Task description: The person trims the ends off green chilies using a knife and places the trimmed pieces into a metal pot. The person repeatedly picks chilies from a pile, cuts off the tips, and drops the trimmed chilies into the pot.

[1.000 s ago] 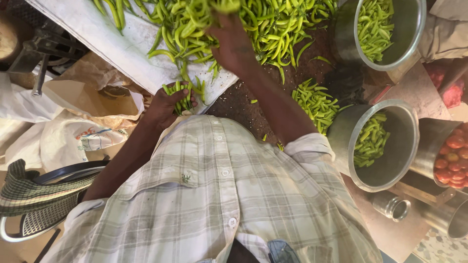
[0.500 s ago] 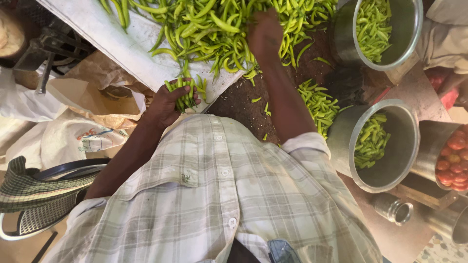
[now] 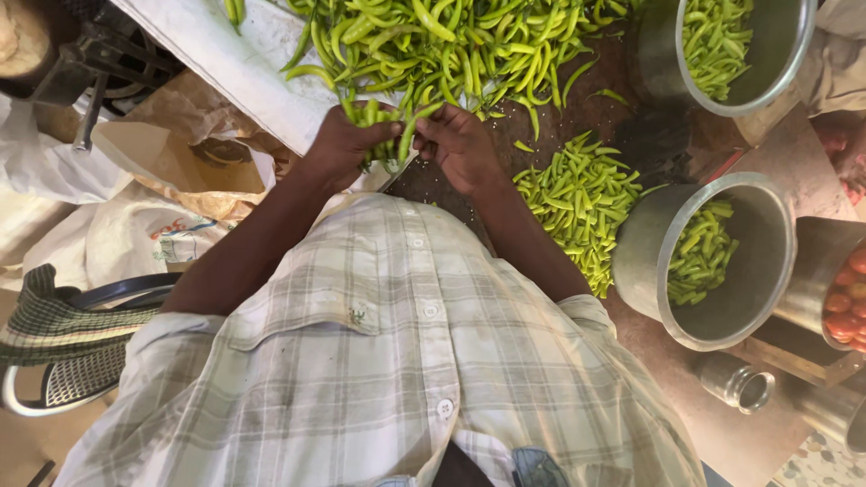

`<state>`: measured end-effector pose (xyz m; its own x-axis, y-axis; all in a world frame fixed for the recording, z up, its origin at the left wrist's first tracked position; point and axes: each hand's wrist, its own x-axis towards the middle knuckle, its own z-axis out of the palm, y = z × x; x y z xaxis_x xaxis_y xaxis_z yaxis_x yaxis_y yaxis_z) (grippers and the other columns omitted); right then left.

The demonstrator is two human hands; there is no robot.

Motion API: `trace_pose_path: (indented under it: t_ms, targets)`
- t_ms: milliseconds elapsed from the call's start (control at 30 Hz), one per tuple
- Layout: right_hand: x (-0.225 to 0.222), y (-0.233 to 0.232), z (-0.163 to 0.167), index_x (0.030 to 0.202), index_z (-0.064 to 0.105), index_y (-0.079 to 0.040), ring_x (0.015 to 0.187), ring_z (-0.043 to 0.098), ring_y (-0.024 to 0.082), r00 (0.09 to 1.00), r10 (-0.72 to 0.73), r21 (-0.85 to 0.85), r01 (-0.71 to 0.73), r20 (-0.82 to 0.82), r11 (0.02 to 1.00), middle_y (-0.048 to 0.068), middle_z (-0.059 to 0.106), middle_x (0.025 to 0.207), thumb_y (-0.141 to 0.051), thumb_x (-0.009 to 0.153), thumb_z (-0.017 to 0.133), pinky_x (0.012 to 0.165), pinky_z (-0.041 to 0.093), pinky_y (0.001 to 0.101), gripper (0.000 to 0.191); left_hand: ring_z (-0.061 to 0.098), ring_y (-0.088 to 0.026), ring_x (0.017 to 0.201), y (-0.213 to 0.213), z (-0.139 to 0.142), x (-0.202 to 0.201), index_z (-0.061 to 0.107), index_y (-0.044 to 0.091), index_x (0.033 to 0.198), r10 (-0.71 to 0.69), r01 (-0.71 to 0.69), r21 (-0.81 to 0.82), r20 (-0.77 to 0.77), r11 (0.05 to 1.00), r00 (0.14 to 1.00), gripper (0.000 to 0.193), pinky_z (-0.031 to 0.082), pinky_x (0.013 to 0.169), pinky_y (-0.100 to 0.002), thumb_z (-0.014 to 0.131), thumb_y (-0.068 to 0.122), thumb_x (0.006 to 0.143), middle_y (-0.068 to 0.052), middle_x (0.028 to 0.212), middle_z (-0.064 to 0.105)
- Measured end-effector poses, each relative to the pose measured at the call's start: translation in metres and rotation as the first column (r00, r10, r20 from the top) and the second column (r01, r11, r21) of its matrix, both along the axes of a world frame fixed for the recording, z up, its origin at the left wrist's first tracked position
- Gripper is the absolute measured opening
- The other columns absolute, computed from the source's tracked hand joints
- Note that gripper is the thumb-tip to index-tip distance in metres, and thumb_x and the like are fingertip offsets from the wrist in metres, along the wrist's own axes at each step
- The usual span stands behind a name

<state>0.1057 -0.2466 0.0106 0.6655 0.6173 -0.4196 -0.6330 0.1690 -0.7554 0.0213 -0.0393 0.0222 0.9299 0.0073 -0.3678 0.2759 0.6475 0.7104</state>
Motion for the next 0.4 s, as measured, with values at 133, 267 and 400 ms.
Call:
trace_pose_path:
  t_ms: [133, 267, 400]
  targets:
    - [-0.012, -0.005, -0.014, 0.105, 0.069, -0.002, 0.076, 0.064, 0.012, 1.000, -0.024, 0.027, 0.024, 0.015, 0.999, 0.003, 0.070, 0.090, -0.010, 0.098, 0.075, 0.071, 0.050, 0.0275, 0.012, 0.074, -0.021, 0.083, -0.003, 0.014, -0.001, 0.066, -0.003, 0.114, -0.132, 0.132, -0.091, 0.001, 0.987, 0.991, 0.027, 0.063, 0.072, -0.035, 0.075, -0.004, 0.089, -0.012, 0.099, 0.073]
    - [-0.020, -0.006, -0.005, 0.103, 0.070, -0.002, 0.069, 0.064, 0.013, 0.998, -0.046, -0.026, 0.045, -0.030, 0.999, 0.004, 0.070, 0.083, -0.013, 0.096, 0.075, 0.065, 0.050, 0.0268, 0.014, 0.074, -0.020, 0.081, -0.002, 0.011, -0.004, 0.069, -0.005, 0.113, -0.229, 0.229, -0.021, 0.002, 0.973, 0.973, 0.025, 0.063, 0.069, -0.034, 0.075, -0.001, 0.089, -0.012, 0.097, 0.075]
    - [0.014, 0.002, 0.040, 0.101, 0.070, -0.001, 0.064, 0.062, 0.010, 0.972, -0.018, -0.220, 0.071, 0.235, 0.973, 0.006, 0.072, 0.083, -0.013, 0.094, 0.076, 0.059, 0.049, 0.0258, 0.015, 0.072, -0.020, 0.077, -0.007, -0.011, -0.002, 0.070, -0.008, 0.107, -0.177, 0.179, 0.106, -0.030, 0.978, 0.984, 0.022, 0.062, 0.066, -0.035, 0.080, -0.004, 0.089, -0.013, 0.093, 0.073]
